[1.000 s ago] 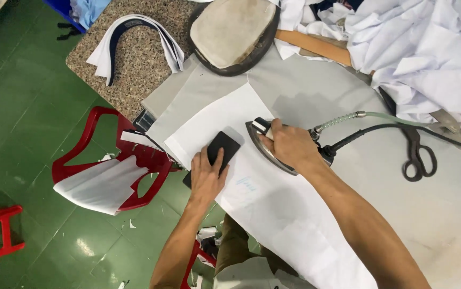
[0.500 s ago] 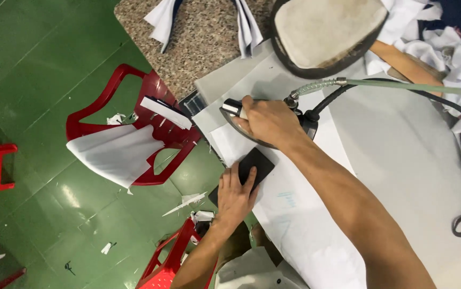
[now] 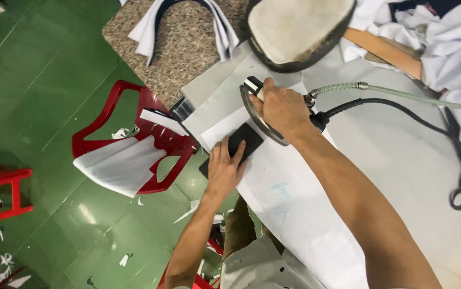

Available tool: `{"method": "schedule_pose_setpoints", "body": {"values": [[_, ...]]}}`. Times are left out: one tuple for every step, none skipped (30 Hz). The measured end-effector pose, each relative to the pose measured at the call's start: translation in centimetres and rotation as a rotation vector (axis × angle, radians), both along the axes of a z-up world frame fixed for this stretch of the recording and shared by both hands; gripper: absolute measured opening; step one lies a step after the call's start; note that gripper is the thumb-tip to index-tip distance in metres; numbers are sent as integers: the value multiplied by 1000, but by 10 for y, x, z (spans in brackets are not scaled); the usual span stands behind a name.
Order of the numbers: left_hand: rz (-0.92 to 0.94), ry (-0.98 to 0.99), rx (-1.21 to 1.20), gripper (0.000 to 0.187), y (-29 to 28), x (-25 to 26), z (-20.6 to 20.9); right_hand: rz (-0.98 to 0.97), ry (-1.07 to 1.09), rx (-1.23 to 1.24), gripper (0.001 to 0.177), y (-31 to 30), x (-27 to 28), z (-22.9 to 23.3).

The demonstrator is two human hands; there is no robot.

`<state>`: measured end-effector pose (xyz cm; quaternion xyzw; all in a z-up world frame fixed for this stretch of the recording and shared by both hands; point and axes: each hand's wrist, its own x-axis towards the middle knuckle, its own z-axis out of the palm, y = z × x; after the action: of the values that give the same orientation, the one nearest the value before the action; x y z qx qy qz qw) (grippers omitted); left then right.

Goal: The person irons a white fabric piece on a worktable using a steam iron and a black pressing block. They repeatedly smooth the fabric, press seams, and trim edges with scissors. The person handles multiple fabric pieces, folding and ironing them sequentially.

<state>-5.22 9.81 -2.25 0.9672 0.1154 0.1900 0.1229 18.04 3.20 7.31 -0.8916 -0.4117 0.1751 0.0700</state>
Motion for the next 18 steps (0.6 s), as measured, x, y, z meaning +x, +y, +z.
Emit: {"method": "schedule_pose_setpoints", "body": {"values": [[-26,1,-7,51,6,14,-1,-26,1,-7,44,-11,9,1],[-76,-5,0,54,12,28,-3,-35,-7,-14,44,-22,18,1],[-126,-12,5,56,18,43,-5,-45,-15,-21,44,-32,28,1],[-145,-7,0,56,20,54,-1,-64,-10,-27,44,-41,35,0],[-157,-11,-4,57,22,66,2,-49,-75,-14,44,-49,42,-1],[-163,-18,-5,58,26,79,6,-29,-144,3,44,-55,51,-2],[-177,-16,-6,58,28,85,3,-43,-142,0,44,-57,57,0],[-135,7,30,60,29,87,0,-21,-158,-22,43,-58,62,1],[-93,29,67,62,30,90,-3,1,-175,-43,42,-58,66,2],[-99,34,63,62,30,91,-3,-5,-169,-47,42,-57,69,2],[-86,52,61,60,30,91,-3,24,-195,-48,41,-57,72,2],[-74,68,59,59,30,90,-4,52,-224,-50,41,-57,74,1],[-80,71,55,59,29,91,-5,46,-220,-55,41,-56,75,-2],[-74,79,53,58,29,92,-4,45,-196,-44,42,-56,75,-4],[-67,87,50,57,28,92,-2,45,-173,-34,43,-55,75,-6],[-71,85,54,57,28,93,-3,40,-174,-31,43,-55,76,-7],[-63,95,51,56,27,94,-2,42,-166,-20,42,-55,77,-7],[-54,106,49,55,26,92,-2,45,-155,-8,42,-55,75,-7]]}}
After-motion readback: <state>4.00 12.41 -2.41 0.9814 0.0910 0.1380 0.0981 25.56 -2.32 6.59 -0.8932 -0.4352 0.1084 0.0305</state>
